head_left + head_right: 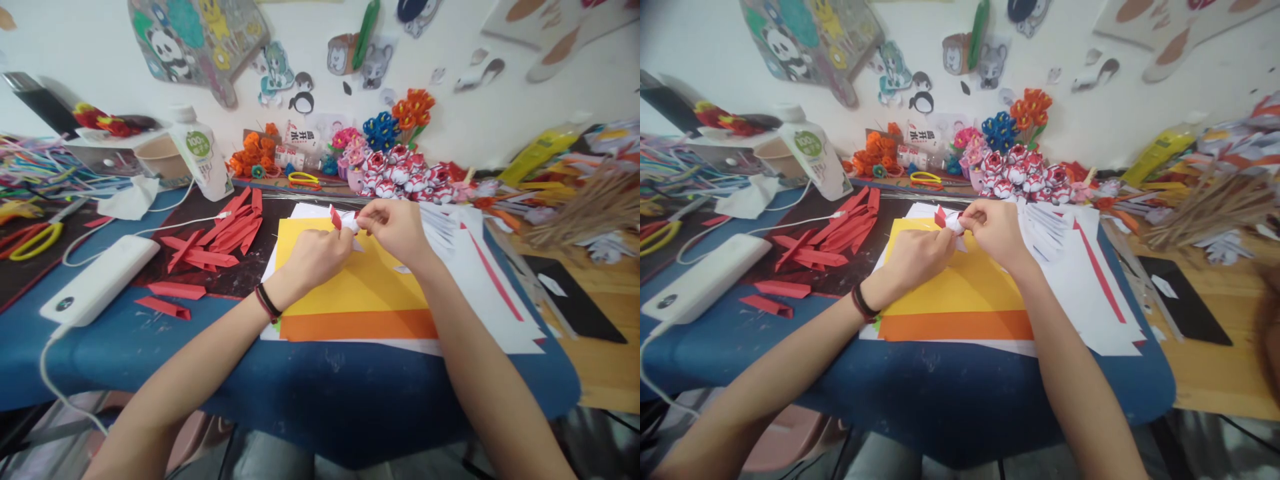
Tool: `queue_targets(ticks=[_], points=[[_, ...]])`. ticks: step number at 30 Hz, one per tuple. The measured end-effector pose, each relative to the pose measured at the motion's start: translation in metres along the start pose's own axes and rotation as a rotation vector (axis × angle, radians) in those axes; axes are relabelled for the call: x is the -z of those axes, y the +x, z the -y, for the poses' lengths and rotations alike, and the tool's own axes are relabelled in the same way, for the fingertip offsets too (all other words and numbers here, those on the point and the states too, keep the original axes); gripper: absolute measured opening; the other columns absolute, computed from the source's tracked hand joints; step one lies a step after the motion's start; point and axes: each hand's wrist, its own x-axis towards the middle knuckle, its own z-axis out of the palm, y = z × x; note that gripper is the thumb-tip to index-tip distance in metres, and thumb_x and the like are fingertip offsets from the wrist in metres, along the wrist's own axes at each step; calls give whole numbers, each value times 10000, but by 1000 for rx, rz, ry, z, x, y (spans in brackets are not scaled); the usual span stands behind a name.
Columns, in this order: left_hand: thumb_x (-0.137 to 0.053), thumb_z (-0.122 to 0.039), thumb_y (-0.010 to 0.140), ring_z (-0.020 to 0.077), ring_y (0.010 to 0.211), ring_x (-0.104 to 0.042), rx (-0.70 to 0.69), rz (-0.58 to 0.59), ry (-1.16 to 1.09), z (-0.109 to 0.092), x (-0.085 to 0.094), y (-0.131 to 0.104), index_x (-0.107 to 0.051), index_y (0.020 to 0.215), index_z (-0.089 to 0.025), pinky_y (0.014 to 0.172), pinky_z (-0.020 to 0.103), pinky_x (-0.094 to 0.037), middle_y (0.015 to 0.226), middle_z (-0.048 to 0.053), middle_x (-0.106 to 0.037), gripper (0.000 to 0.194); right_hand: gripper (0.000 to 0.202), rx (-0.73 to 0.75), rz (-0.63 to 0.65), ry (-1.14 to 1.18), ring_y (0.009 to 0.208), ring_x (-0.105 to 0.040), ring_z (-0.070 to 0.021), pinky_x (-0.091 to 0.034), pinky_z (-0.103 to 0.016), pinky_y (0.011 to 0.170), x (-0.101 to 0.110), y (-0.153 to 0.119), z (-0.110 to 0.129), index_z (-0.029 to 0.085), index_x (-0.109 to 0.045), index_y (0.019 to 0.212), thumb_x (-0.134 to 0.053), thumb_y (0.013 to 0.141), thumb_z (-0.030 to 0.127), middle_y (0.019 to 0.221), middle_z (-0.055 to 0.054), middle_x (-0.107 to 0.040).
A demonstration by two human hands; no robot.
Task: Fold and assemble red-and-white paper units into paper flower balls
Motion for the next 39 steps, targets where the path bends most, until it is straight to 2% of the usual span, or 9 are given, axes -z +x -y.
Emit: queue_targets(ticks=[10, 13, 17, 19, 24, 27, 30, 34, 39], points=[[-381, -209, 1048, 157, 452, -540, 1, -127, 8, 2, -4, -1, -578, 771, -174, 494, 325, -163, 552, 37, -602, 342, 79, -9, 16, -128, 561, -606, -163, -421, -309, 572, 5, 4, -12, 191, -748, 726, -741, 780, 249, 620, -20, -700], [-377, -257, 1071, 151, 455, -538, 20, -177, -4, 4, -6, -2, -576, 782, -175, 502, 320, -162, 556, 34, -607, 360, 116, -23, 58, -24, 583, -631, -171, -459, -310, 581, 7, 7, -17, 186, -744, 748, -747, 794, 293, 668, -34, -720], [-342, -340, 1102, 127, 479, -541, 103, -196, -63, 6, -8, -1, -580, 813, -174, 513, 304, -185, 614, 34, -655, 410, 236, -25, -98, 151, 677, -667, -184, -517, -311, 600, 9, 11, -21, 195, -735, 840, -717, 860, 429, 815, -65, -750], [-326, -366, 1111, 116, 507, -559, 146, -219, -65, 7, -8, 0, -593, 827, -170, 521, 292, -199, 641, 34, -679, 437, 305, -66, -118, 250, 745, -689, -190, -535, -301, 595, 9, 11, -19, 210, -732, 963, -724, 862, 498, 924, -76, -757], [-324, -378, 1112, 129, 545, -595, 219, -191, -136, 9, -8, 1, -624, 879, -164, 537, 282, -224, 668, 45, -701, 436, 521, -133, 158, 383, 850, -717, -189, -591, -311, 682, 5, 3, -6, 234, -671, 1232, -753, 834, 559, 1092, -84, -739], [-373, -364, 1099, 159, 585, -629, 271, -117, -256, 11, -5, 3, -628, 894, -163, 561, 277, -287, 700, 57, -714, 384, 469, -128, 155, 342, 863, -718, -194, -598, -336, 732, 4, 3, -4, 219, -688, 1207, -769, 831, 489, 1128, -92, -737], [-421, -329, 1083, 157, 613, -652, 385, -99, -454, 12, -1, 5, -642, 875, -163, 625, 265, -383, 691, 41, -713, 346, 321, -51, 0, 330, 916, -716, -200, -580, -357, 819, 6, 7, -8, 222, -707, 1137, -696, 888, 424, 1110, -82, -750], [-447, -302, 1053, 125, 561, -629, 531, -114, -741, 14, 0, 9, -666, 811, -168, 625, 238, -432, 611, 3, -688, 353, 169, 124, -186, 40, 808, -667, -191, -519, -330, 725, 9, 7, -8, 228, -732, 994, -722, 865, 336, 948, -48, -749], [-465, -308, 1015, 106, 499, -583, 630, -111, -887, 18, 0, 11, -644, 732, -175, 552, 216, -408, 550, -15, -656, 361, 62, 377, -69, -119, 825, -645, -204, -488, -335, 748, 4, 0, 1, 229, -764, 896, -740, 891, 286, 868, -46, -750]])
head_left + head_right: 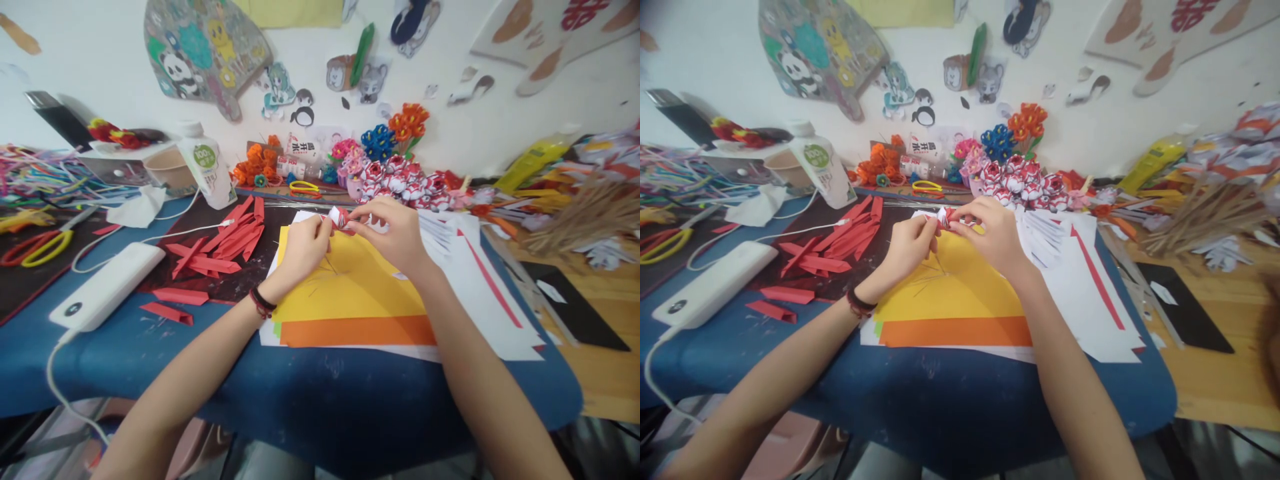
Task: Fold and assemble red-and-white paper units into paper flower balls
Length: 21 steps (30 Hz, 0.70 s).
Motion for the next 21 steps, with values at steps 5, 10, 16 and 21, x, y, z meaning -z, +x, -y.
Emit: queue_targets(ticks=[5, 10, 16, 21], points=[[-474, -309, 993, 103, 491, -565, 18, 25, 2, -2, 1, 0, -623, 689, -178, 551, 214, -403, 534, -19, -639, 362, 105, 93, 3, 12, 745, -632, -195, -472, -353, 776, -8, -1, -7, 216, -773, 860, -783, 888, 317, 812, -37, -765], [-469, -312, 976, 103, 486, -549, 35, 54, -21, -4, 1, 0, -601, 659, -183, 552, 219, -384, 525, -19, -627, 366, 136, 72, -19, 15, 724, -624, -196, -458, -356, 738, -9, -1, -15, 227, -767, 826, -742, 921, 320, 799, -31, -768], [-472, -277, 949, 103, 487, -535, -3, 68, -15, -3, 2, -1, -596, 646, -182, 548, 222, -362, 525, -17, -622, 341, 108, 36, -11, 13, 789, -665, -208, -472, -348, 756, -8, -1, -15, 224, -770, 838, -704, 923, 220, 831, -29, -780], [-467, -277, 944, 101, 484, -531, -8, 74, -26, -4, 2, -1, -584, 636, -184, 538, 218, -350, 518, -18, -615, 342, 77, -8, -12, 86, 785, -683, -195, -487, -321, 738, -9, -2, -14, 210, -778, 835, -729, 893, 198, 842, -29, -793]])
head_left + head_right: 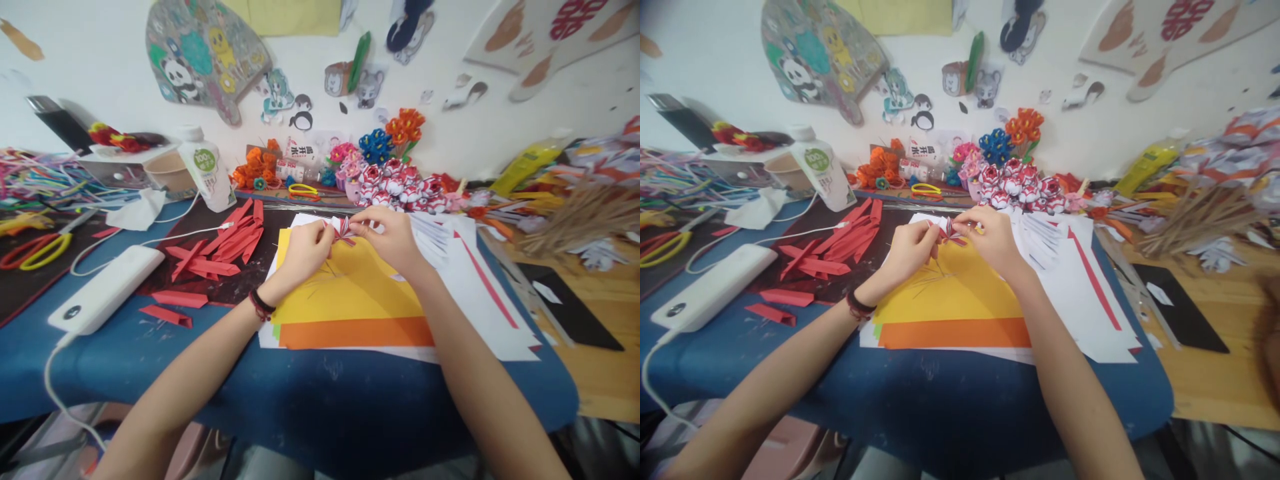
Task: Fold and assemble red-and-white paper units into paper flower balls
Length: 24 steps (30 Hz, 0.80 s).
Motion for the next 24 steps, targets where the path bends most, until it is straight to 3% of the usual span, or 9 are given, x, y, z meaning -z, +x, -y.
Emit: queue_targets(ticks=[8, 13, 17, 20, 24], points=[[-471, -279, 952, 104, 496, -534, -13, -8, -6, 3, 1, 2, -600, 646, -181, 557, 222, -353, 515, -21, -610, 346, 118, 23, 0, -84, 773, -682, -193, -493, -323, 740, 0, 0, 7, 202, -787, 910, -669, 918, 203, 864, -48, -786], [-493, -246, 965, 110, 514, -511, -83, -5, 176, 4, 1, 2, -589, 636, -181, 583, 254, -315, 529, -14, -608, 349, 167, 32, 41, -159, 734, -652, -185, -470, -318, 714, -4, -2, 7, 188, -772, 916, -618, 867, 147, 814, -40, -745], [-620, -386, 950, 112, 533, -513, -133, -156, 273, 6, 2, -1, -591, 652, -189, 584, 266, -289, 556, -26, -596, 358, 154, 1, 10, -197, 697, -636, -169, -418, -294, 645, -5, -3, 5, 190, -766, 857, -631, 819, 125, 760, -21, -728], [-682, -345, 926, 129, 633, -570, -320, -283, 366, 7, 5, -2, -644, 805, -199, 627, 268, -339, 660, -28, -636, 193, 152, -1, -15, -221, 687, -633, -168, -413, -295, 648, -5, -3, 6, 195, -762, 839, -624, 827, 131, 758, -22, -737], [-628, -344, 998, 180, 861, -578, -603, -289, 461, 7, 9, 0, -694, 946, -205, 782, 307, -407, 891, 22, -700, 162, 139, 5, -9, -217, 678, -634, -173, -428, -303, 658, -6, -4, 9, 191, -756, 821, -625, 856, 158, 744, -28, -737]])
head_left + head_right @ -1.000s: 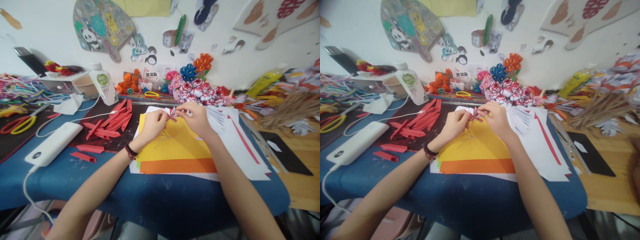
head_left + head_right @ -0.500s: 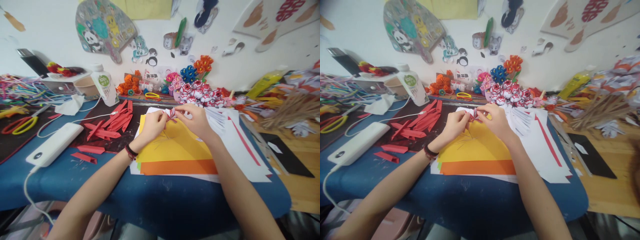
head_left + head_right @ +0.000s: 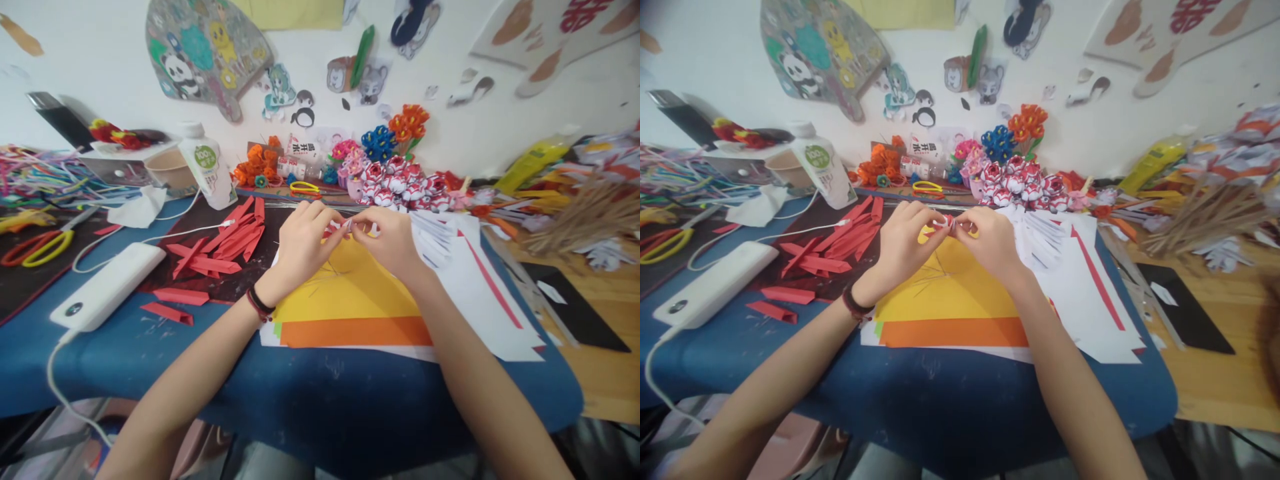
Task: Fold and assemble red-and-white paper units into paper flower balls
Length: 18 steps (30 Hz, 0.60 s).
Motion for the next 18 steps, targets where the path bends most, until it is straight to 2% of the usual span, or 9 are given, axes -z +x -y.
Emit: queue_targets(ticks=[7, 12, 18], points=[[-607, -375, 1017, 221, 927, -541, -2, 93, 85, 9, -2, 0, -735, 1021, -246, 774, 366, -329, 945, 37, -681, 182, 139, 22, 17, 11, 676, -639, -180, -430, -308, 642, 0, 0, 0, 189, -742, 792, -628, 869, 172, 727, -31, -730], [-550, -292, 1042, 224, 930, -531, -16, 136, 95, 5, 0, 0, -722, 1023, -238, 771, 373, -317, 959, 46, -675, 181, 128, 13, 56, 45, 686, -637, -174, -432, -308, 649, 1, 1, 0, 205, -732, 797, -635, 874, 170, 752, -22, -735], [-579, -194, 977, 230, 934, -547, 20, 143, 159, -4, -1, -1, -680, 929, -197, 788, 383, -325, 941, 49, -684, 111, 153, 32, 112, 97, 680, -615, -171, -437, -309, 653, 2, 0, 2, 205, -692, 749, -645, 894, 193, 732, -26, -701]])
